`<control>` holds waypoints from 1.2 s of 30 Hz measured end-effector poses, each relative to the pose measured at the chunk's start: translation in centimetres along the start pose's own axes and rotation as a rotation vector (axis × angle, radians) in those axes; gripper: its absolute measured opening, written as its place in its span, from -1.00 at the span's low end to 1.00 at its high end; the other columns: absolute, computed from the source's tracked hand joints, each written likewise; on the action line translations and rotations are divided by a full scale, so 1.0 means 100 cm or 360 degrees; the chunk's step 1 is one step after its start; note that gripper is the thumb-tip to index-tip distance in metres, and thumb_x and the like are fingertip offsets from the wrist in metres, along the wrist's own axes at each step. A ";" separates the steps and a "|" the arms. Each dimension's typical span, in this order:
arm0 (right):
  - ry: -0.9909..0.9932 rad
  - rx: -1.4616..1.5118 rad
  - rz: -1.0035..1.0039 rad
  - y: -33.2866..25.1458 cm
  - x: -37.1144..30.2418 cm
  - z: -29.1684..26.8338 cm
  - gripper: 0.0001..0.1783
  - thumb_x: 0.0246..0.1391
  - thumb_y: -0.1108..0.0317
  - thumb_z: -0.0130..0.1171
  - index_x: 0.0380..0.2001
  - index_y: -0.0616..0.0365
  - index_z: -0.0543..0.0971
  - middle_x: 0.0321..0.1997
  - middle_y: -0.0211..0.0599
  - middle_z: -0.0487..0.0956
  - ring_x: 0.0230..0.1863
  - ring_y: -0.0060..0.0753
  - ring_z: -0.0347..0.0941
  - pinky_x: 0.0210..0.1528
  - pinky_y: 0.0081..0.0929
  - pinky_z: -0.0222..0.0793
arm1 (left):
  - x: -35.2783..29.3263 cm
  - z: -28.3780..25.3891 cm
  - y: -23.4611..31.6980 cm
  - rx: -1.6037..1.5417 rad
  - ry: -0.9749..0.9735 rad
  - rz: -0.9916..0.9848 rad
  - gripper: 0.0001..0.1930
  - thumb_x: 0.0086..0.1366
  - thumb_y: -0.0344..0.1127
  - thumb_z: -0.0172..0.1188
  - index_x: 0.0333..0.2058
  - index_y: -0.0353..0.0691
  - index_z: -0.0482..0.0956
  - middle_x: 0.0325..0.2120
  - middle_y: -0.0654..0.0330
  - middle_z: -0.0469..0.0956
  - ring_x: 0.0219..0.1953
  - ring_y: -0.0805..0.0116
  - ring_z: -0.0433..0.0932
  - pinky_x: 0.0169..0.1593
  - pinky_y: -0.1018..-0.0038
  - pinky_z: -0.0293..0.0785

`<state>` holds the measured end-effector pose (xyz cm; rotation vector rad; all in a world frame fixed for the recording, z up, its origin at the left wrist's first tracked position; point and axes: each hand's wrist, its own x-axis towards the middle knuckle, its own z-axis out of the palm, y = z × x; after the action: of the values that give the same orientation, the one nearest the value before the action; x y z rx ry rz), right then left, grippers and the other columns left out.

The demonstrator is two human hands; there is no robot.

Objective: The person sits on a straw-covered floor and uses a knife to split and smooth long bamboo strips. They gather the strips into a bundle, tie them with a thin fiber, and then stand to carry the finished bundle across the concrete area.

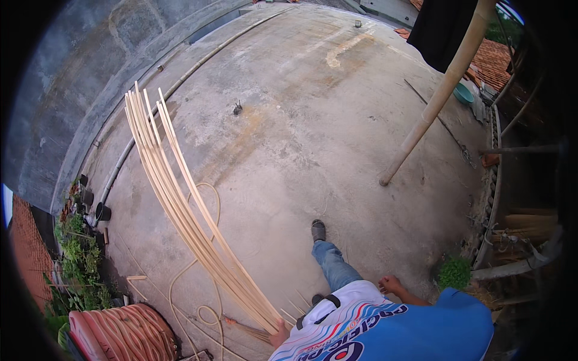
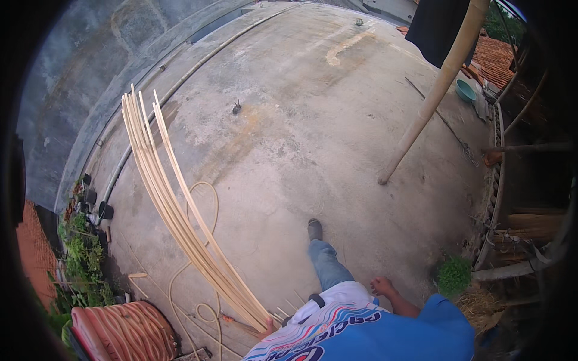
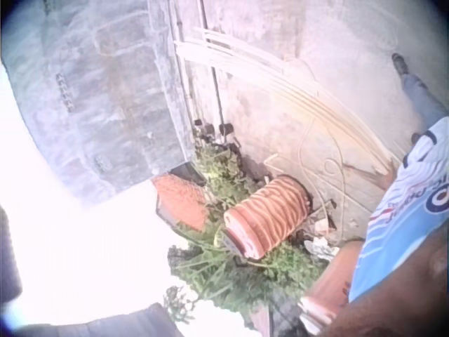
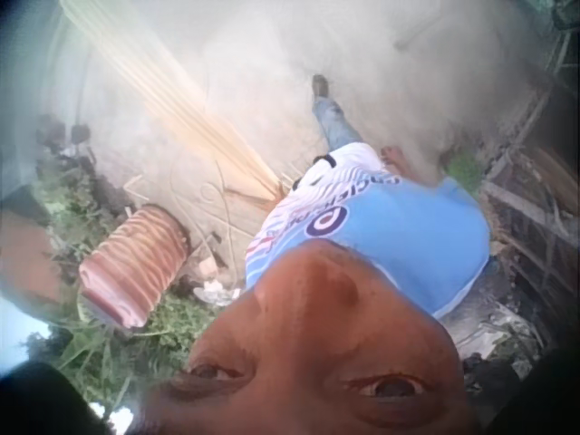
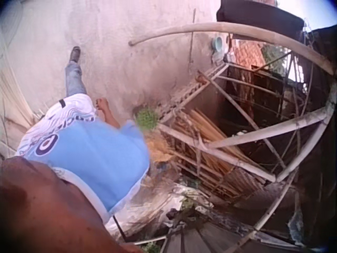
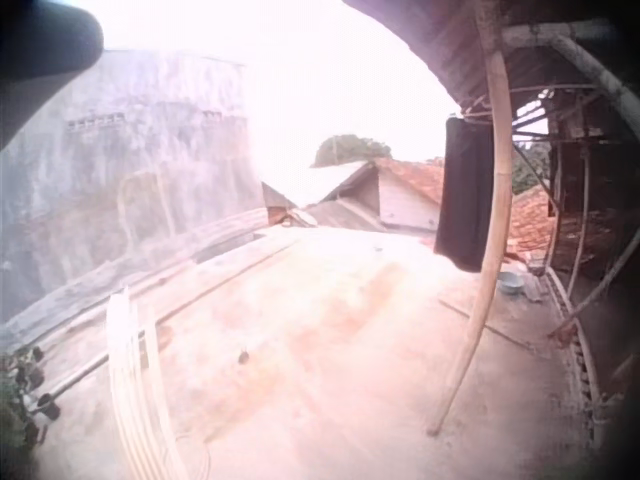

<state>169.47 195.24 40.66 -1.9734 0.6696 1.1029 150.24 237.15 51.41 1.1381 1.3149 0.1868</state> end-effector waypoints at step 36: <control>0.0142 -0.0021 -0.0074 -0.580 0.312 -0.103 -0.67 0.28 0.22 0.00 -0.15 0.22 0.64 -0.27 -0.17 0.68 -0.43 -0.26 0.67 -0.39 -0.32 0.64 | 0.427 0.366 0.390 0.1334 0.0263 -0.0234 -0.03 -0.07 0.24 0.48 0.00 -0.66 0.47 -0.08 -0.40 0.58 0.04 -0.22 0.59 0.10 0.13 0.50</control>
<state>232.25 217.49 38.10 -2.0489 0.6614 0.9984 212.43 265.27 45.92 1.7339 1.6762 -0.4308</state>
